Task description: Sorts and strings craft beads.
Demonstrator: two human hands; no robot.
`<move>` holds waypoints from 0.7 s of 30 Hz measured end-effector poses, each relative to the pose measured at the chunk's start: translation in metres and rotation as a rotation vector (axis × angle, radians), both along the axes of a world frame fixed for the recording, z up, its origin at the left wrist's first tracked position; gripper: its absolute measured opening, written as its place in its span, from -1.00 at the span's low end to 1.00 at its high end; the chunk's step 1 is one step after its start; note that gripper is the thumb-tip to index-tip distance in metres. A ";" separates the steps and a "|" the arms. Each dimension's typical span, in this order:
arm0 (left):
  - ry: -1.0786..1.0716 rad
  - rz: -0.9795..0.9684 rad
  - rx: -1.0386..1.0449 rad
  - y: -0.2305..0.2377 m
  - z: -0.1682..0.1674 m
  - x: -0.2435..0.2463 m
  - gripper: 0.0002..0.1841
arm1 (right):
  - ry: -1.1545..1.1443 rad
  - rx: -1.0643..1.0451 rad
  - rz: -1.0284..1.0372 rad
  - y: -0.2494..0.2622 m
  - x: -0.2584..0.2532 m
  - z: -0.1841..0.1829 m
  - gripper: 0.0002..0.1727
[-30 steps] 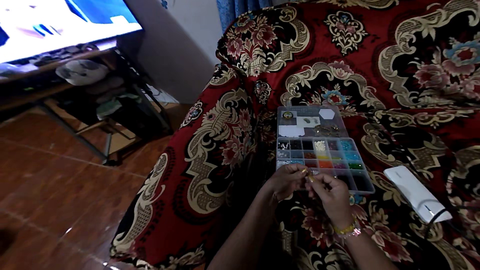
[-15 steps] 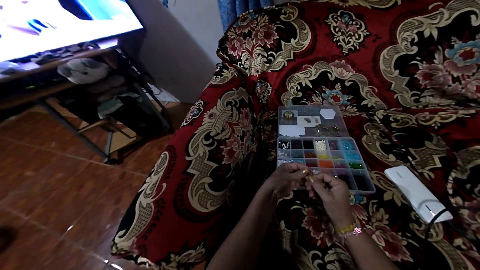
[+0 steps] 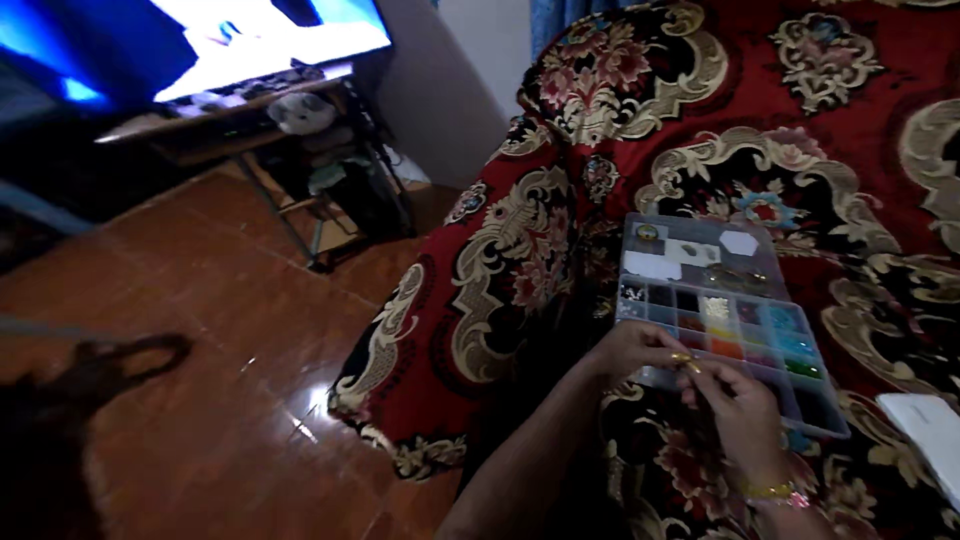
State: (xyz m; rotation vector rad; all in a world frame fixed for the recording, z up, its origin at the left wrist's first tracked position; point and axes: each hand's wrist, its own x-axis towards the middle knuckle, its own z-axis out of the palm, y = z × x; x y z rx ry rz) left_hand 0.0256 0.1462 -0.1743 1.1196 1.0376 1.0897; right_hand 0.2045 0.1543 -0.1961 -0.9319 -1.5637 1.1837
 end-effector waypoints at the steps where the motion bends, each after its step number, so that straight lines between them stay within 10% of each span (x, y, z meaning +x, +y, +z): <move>1: -0.006 0.005 0.007 0.000 -0.001 0.001 -0.92 | 0.011 -0.021 0.000 0.001 0.000 -0.001 -0.82; 21: 0.067 0.141 0.051 0.002 0.007 0.016 -0.85 | 0.040 -0.005 -0.024 0.006 0.004 -0.007 -0.84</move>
